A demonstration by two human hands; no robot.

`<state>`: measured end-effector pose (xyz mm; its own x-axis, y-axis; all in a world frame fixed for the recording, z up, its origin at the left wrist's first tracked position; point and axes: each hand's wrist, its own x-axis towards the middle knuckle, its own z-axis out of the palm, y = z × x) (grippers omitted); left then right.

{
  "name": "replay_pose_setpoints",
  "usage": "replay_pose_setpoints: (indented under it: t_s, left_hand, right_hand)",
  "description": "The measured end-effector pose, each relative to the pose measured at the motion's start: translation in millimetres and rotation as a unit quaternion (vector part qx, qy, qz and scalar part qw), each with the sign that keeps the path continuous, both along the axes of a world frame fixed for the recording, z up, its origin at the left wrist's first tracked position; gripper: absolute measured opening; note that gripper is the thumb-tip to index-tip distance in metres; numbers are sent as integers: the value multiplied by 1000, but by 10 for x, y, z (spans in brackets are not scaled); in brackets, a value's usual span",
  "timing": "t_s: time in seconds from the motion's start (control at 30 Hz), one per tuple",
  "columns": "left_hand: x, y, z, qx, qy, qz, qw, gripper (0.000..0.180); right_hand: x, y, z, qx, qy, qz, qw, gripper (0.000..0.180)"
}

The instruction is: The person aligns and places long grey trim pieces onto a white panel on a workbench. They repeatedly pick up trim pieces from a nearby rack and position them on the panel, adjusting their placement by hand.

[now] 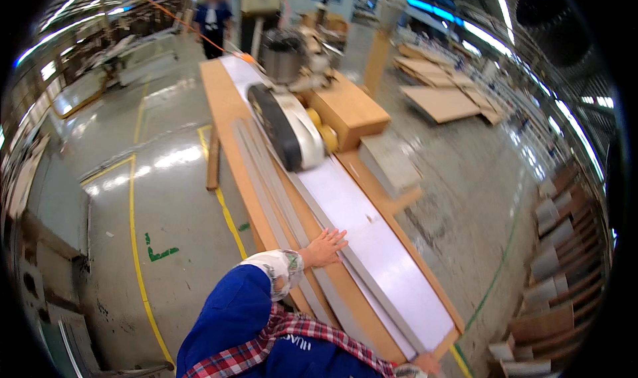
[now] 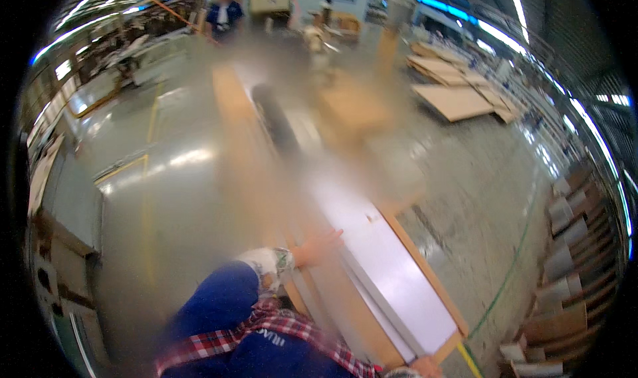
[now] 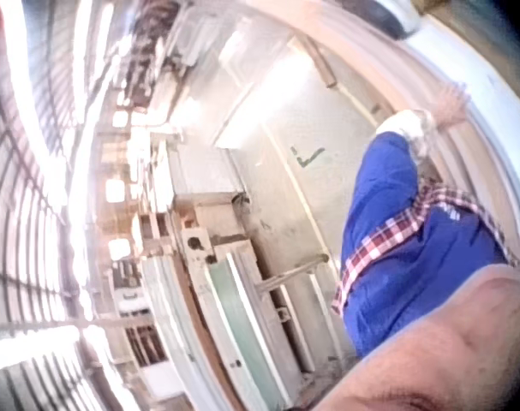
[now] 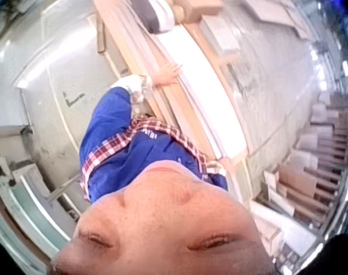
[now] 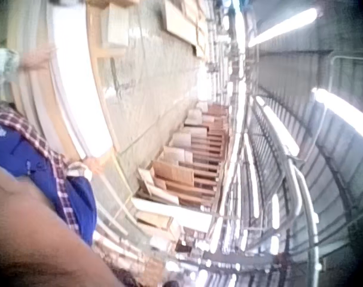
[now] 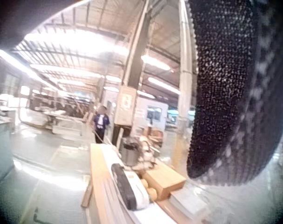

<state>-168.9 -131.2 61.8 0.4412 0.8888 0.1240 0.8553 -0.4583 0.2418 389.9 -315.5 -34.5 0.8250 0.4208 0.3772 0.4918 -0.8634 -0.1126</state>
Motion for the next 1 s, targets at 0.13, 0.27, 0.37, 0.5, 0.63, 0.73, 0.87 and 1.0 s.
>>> replay_pose_setpoints:
  t_s: [0.13,0.27,0.37,0.5,0.63,0.73,0.87,1.0]
  left_hand:
    - [616,-22,-773,32,-37,30,998,53]
    - [988,-12,-521,81,-25,-43,996,47]
    - [1298,178,-519,102,-21,-44,994,46]
    - [1566,507,-559,115,-29,-51,992,45]
    - [1659,634,-533,112,-40,-66,991,44]
    - [1778,567,-621,97,-30,-84,991,43]
    - [2054,428,-583,81,-66,-105,989,43]
    - [2378,450,-563,66,-117,-133,982,45]
  right_hand:
    - [447,-145,-101,-19,72,-9,997,49]
    - [1107,-477,-144,-20,124,41,991,49]
    - [1544,-570,-184,-16,138,192,971,30]
    - [1637,-425,-23,26,190,155,969,29]
    - [1694,-247,9,-49,81,78,992,32]
    - [1900,-225,-75,-55,49,57,996,32]
    - [1982,-246,49,16,131,27,991,32]
    - [2187,-337,133,258,301,-16,918,32]
